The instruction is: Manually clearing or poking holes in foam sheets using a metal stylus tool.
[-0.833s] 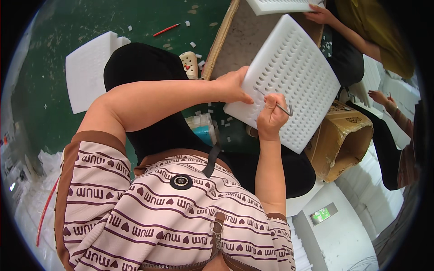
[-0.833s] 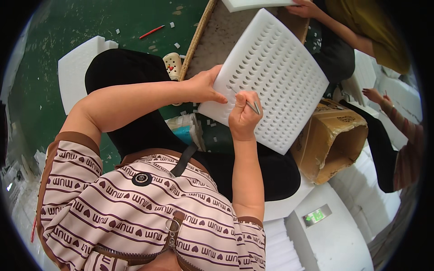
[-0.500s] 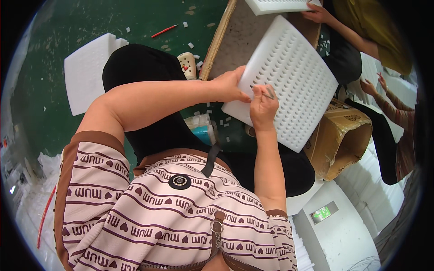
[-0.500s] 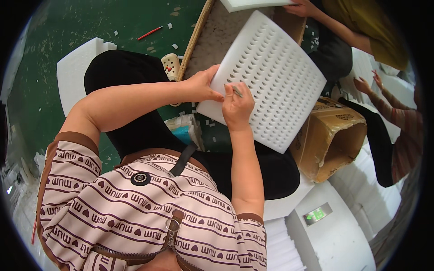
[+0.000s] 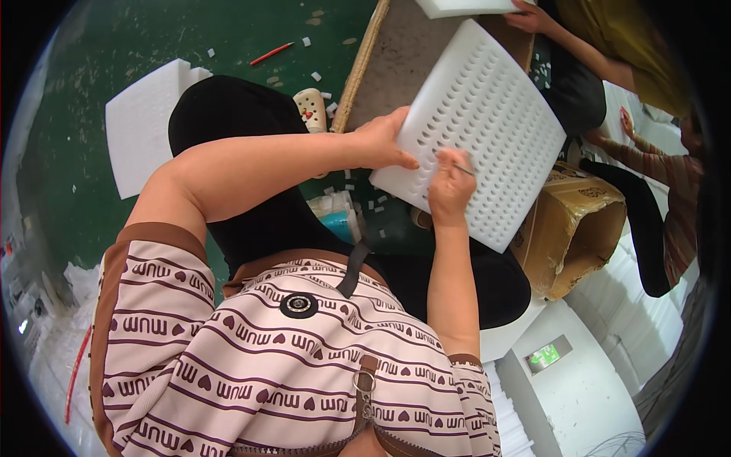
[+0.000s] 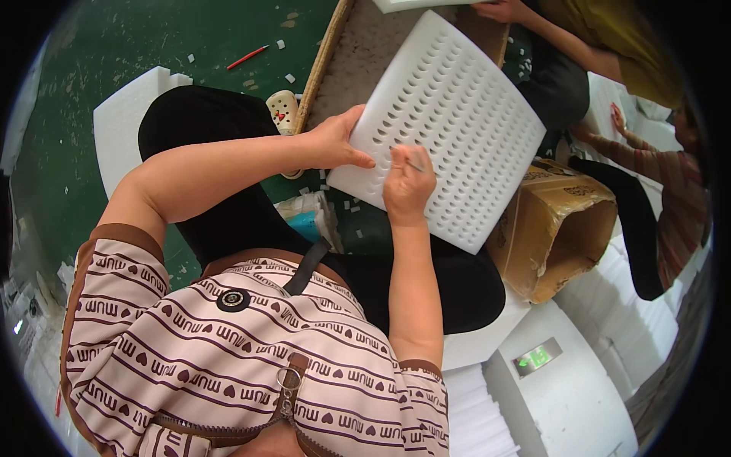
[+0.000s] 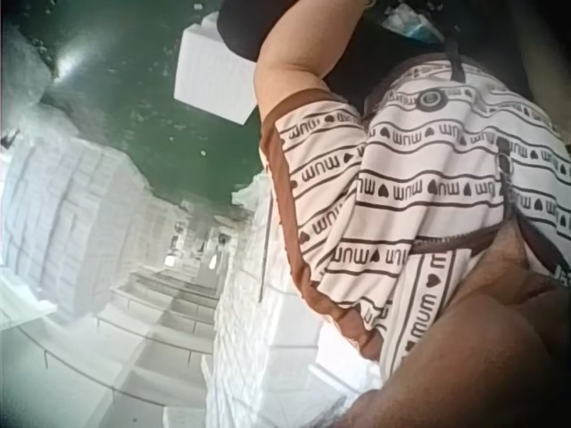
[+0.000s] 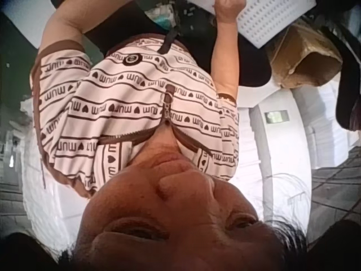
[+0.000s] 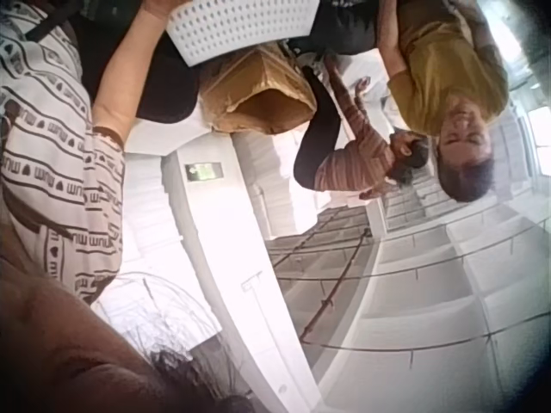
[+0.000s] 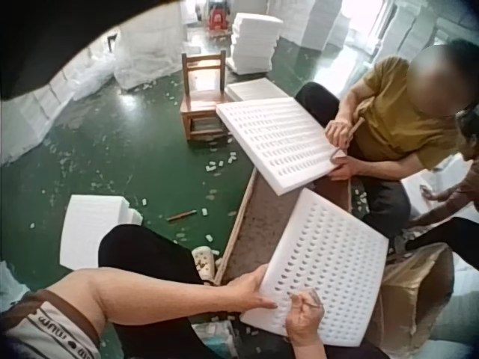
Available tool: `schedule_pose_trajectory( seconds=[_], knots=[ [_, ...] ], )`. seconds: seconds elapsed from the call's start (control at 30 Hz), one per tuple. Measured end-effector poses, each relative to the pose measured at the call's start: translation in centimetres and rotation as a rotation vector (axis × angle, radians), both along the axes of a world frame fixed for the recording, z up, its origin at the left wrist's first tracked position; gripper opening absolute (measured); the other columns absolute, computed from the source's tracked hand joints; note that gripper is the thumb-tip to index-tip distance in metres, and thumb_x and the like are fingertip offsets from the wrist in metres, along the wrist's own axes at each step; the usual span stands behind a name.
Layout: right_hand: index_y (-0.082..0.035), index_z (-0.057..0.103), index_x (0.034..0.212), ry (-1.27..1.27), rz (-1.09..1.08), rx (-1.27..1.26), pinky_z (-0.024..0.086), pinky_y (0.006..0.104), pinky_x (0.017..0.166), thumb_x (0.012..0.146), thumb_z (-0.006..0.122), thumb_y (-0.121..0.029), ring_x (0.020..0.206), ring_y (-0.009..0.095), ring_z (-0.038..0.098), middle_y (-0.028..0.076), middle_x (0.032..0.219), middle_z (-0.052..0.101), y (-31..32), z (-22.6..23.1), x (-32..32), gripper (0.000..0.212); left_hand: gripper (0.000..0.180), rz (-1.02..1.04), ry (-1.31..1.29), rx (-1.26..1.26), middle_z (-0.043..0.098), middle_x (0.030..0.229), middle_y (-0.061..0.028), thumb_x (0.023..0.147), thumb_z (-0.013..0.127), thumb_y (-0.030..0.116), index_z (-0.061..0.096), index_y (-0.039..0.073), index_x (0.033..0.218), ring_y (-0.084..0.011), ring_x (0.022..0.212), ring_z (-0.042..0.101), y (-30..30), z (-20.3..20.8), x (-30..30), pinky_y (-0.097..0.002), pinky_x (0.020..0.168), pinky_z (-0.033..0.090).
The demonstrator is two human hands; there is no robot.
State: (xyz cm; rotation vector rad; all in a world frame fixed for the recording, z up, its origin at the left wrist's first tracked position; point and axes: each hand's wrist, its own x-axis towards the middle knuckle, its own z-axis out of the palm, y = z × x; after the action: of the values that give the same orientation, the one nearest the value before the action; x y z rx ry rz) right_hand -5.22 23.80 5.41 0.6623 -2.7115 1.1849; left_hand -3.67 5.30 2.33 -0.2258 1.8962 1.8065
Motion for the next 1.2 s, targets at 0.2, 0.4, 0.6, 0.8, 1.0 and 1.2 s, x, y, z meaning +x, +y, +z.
schedule_pose_trajectory(
  seconds=[0.2,0.4,0.6,0.8,1.0,1.2],
  knots=[
    [-0.002,0.056,0.081,-0.071,-0.043,-0.238,0.039,0.0269,0.061,0.097,0.049,-0.008,0.063,0.016,0.044,0.005,0.076,0.053,-0.2,3.6,0.8,0.019,0.083,0.023,-0.012,0.003,0.061,0.121,-0.0166,0.068,0.078,0.005,0.036,0.006,0.139,-0.0298,0.107,0.062,-0.2,-0.3,0.2,-0.0379,0.091,0.051],
    [-0.003,0.056,0.081,-0.003,0.108,-0.149,0.039,0.0267,0.06,0.097,0.049,-0.007,0.062,0.015,0.043,0.005,0.077,0.053,-1.8,0.8,0.9,0.018,0.083,-0.007,0.017,-0.043,0.062,0.119,-0.016,0.067,0.08,0.015,0.037,0.008,0.138,-0.0309,0.107,0.063,0.0,0.0,0.1,-0.0381,0.09,0.05],
    [-0.003,0.056,0.081,-0.096,-0.01,-0.261,0.039,0.0278,0.06,0.095,0.05,-0.005,0.062,0.017,0.044,0.005,0.076,0.052,-1.0,1.8,1.6,0.016,0.082,-0.018,0.009,-0.07,0.061,0.122,-0.0155,0.068,0.08,0.006,0.038,0.007,0.14,-0.0279,0.108,0.061,-0.2,0.9,0.1,-0.0361,0.092,0.051],
    [-0.004,0.057,0.081,-0.044,-0.013,-0.186,0.04,0.0292,0.061,0.093,0.052,-0.006,0.062,0.018,0.045,0.005,0.075,0.052,0.3,2.5,1.8,0.013,0.085,0.008,0.031,-0.03,0.063,0.118,-0.0164,0.066,0.081,0.018,0.038,0.008,0.139,-0.0312,0.107,0.062,-0.7,-0.3,0.7,-0.0384,0.09,0.05],
    [-0.004,0.058,0.081,0.084,0.018,0.146,0.042,0.0299,0.061,0.094,0.05,-0.006,0.063,0.017,0.047,0.005,0.076,0.054,-0.1,0.0,0.9,0.016,0.078,0.012,0.035,-0.056,0.062,0.118,-0.0156,0.068,0.08,0.007,0.041,0.006,0.136,-0.0261,0.101,0.062,0.1,0.1,0.0,-0.0365,0.086,0.052],
    [-0.006,0.057,0.078,-0.141,-0.229,-0.103,0.042,0.0266,0.061,0.096,0.046,-0.012,0.059,0.016,0.047,0.004,0.069,0.054,2.0,1.9,2.1,0.023,0.07,0.104,0.201,0.14,0.064,0.108,-0.0154,0.065,0.08,0.011,0.047,0.003,0.126,-0.0274,0.094,0.063,0.1,-0.7,0.8,-0.0376,0.084,0.051]
  ],
)
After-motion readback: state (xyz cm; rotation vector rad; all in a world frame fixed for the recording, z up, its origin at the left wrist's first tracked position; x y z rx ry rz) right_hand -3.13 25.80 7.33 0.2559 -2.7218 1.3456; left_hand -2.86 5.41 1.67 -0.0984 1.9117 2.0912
